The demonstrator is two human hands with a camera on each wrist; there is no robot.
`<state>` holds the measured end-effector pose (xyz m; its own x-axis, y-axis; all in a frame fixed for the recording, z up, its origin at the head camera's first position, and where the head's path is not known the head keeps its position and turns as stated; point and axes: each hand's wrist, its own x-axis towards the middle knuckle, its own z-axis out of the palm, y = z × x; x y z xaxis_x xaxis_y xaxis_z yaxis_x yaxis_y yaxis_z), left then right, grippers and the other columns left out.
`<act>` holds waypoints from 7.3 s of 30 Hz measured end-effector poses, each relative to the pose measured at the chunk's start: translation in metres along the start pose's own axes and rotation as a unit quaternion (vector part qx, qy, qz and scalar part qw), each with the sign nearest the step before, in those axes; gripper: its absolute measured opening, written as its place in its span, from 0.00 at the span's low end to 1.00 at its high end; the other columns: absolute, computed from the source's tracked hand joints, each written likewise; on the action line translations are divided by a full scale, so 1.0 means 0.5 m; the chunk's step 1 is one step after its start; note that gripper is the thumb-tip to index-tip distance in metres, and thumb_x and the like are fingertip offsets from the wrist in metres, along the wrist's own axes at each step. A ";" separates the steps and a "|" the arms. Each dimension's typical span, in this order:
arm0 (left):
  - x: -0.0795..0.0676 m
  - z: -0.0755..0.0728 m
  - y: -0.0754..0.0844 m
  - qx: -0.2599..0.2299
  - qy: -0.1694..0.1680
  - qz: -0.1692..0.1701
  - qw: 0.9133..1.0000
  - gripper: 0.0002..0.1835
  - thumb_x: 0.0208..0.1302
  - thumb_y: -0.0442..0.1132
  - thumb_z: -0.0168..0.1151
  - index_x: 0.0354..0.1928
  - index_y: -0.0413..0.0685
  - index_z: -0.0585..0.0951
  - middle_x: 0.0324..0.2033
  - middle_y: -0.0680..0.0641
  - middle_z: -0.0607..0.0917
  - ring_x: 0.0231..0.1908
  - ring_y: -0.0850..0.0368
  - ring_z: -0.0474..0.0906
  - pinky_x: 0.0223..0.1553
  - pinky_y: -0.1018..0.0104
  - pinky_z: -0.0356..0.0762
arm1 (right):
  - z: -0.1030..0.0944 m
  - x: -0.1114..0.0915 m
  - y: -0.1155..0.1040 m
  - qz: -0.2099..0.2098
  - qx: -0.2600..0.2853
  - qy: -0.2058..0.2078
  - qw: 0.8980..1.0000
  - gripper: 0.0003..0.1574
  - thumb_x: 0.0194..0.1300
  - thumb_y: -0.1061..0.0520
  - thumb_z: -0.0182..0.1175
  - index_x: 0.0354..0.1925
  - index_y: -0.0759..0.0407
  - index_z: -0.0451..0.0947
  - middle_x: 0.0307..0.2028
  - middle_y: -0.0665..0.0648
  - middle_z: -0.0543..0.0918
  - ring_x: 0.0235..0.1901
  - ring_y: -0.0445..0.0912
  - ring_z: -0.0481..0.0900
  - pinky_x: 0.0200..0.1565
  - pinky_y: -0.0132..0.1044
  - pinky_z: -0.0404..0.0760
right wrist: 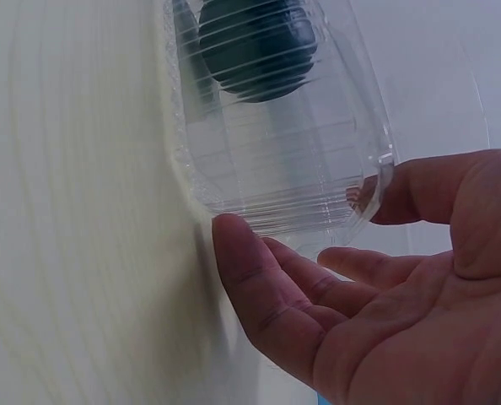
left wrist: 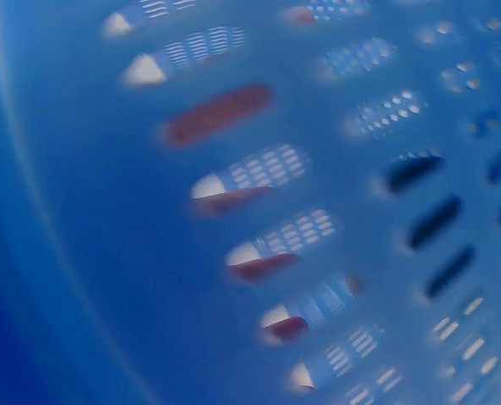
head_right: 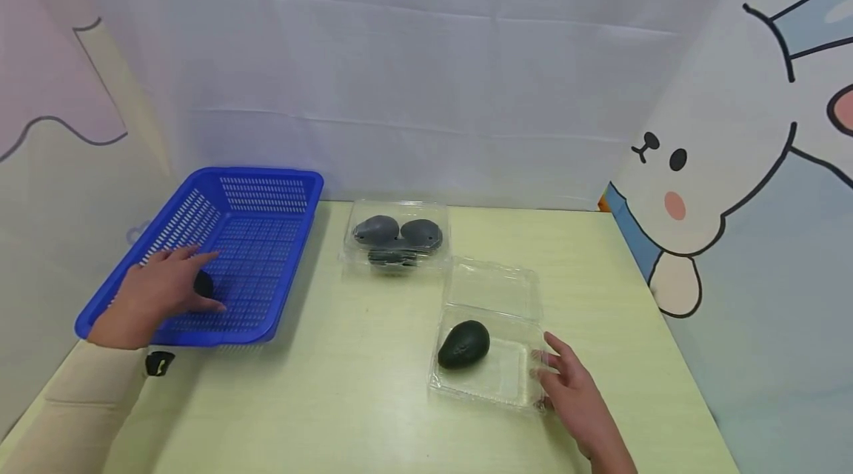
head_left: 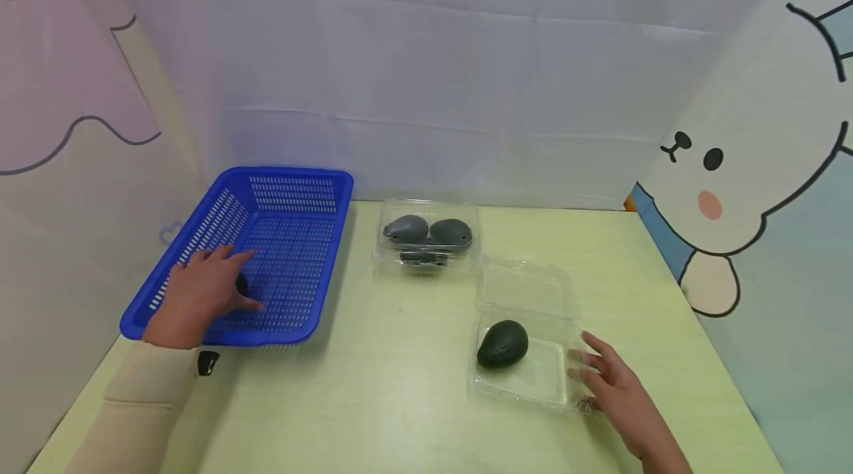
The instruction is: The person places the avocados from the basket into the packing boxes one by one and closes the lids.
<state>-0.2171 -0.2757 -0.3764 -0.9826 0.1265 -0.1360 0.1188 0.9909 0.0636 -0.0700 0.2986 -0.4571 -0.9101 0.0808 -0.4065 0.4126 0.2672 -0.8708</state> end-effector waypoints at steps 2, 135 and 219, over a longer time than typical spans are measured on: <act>-0.003 0.004 -0.006 0.002 -0.003 -0.002 1.000 0.57 0.44 0.59 0.84 0.71 0.34 0.70 0.67 0.23 0.66 0.65 0.16 0.56 0.58 0.16 0.56 | 0.000 0.001 0.001 0.000 0.003 0.001 1.000 0.40 0.80 0.62 0.49 0.82 0.58 0.46 0.73 0.72 0.65 0.61 0.52 0.76 0.44 0.41 0.84; -0.064 -0.019 0.562 0.093 0.142 0.295 0.940 0.36 0.55 0.51 0.81 0.66 0.65 0.77 0.61 0.51 0.78 0.61 0.44 0.75 0.54 0.46 0.76 | 0.009 -0.002 0.004 0.002 0.001 0.010 1.000 0.40 0.80 0.61 0.50 0.82 0.57 0.47 0.72 0.73 0.66 0.61 0.55 0.76 0.44 0.41 0.84; -0.056 0.142 0.716 0.096 0.120 0.401 0.903 0.31 0.63 0.59 0.73 0.68 0.72 0.75 0.61 0.58 0.78 0.59 0.56 0.76 0.57 0.55 0.73 | 0.008 -0.006 0.012 0.014 0.006 0.007 1.000 0.39 0.82 0.60 0.48 0.82 0.56 0.46 0.72 0.75 0.64 0.60 0.56 0.76 0.47 0.44 0.85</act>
<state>-0.1370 0.0790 -0.4202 -0.5699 0.8159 0.0977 0.8055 0.5782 -0.1300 -0.0647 0.2962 -0.4621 -0.8983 0.1018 -0.4275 0.4390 0.2529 -0.8622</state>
